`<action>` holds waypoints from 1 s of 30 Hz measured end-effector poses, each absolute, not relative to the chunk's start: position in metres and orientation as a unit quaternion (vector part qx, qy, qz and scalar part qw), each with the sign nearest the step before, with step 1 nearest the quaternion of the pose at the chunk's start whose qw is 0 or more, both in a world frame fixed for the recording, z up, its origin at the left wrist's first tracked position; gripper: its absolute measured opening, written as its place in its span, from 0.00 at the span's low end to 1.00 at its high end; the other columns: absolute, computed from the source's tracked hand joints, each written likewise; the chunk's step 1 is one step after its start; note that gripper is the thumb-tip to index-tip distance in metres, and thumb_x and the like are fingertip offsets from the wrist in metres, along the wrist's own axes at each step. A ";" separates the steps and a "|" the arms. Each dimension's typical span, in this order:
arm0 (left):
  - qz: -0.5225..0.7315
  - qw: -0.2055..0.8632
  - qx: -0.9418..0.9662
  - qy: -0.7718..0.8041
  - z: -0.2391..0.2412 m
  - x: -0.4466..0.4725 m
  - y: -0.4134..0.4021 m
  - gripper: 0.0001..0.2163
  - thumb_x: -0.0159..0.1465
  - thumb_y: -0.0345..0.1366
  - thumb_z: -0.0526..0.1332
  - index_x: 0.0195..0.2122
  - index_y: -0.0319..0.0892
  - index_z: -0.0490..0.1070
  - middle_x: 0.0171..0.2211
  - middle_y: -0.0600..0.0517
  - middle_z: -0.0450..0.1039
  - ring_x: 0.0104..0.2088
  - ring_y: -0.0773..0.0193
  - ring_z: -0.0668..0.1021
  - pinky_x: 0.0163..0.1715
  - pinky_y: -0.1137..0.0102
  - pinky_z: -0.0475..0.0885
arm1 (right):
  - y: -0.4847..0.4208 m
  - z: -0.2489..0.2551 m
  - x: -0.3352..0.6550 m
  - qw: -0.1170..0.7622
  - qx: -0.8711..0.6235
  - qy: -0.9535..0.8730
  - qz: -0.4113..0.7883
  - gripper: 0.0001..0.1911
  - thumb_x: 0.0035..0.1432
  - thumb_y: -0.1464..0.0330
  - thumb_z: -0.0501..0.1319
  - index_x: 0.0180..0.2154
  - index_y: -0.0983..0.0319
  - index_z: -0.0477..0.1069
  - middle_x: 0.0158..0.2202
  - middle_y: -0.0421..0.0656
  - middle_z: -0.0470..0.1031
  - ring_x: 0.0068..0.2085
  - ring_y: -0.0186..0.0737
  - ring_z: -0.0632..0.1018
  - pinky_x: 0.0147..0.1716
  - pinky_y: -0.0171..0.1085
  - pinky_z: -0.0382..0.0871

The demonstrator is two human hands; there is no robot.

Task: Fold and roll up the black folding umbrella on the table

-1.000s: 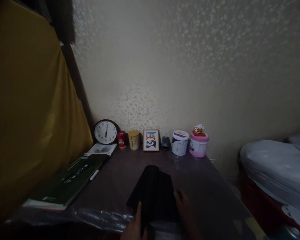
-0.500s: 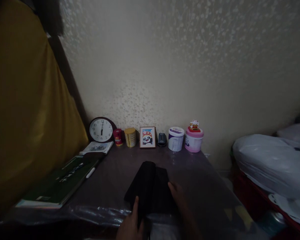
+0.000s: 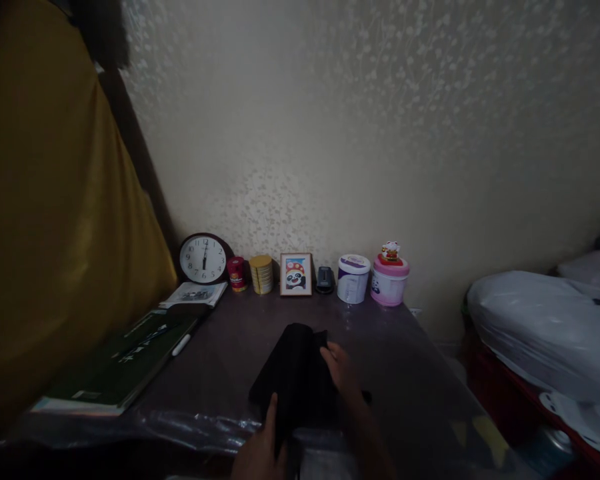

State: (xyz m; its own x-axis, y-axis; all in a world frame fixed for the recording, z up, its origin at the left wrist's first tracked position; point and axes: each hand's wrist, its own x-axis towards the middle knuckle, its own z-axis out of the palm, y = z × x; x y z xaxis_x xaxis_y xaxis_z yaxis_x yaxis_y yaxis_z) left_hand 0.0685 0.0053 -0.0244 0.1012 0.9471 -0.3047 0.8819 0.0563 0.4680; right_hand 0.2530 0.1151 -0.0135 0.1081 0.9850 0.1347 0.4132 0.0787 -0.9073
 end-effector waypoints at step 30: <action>-0.001 0.300 0.700 0.648 -0.028 0.066 0.014 0.34 0.57 0.35 0.50 0.62 0.33 0.33 0.48 0.40 0.70 0.45 0.54 0.74 0.40 0.66 0.67 | 0.142 0.007 0.158 0.234 -0.646 -0.679 0.259 0.17 0.56 0.68 0.51 0.46 0.67 0.65 0.22 0.42 0.75 0.23 0.35 0.75 0.23 0.31 0.63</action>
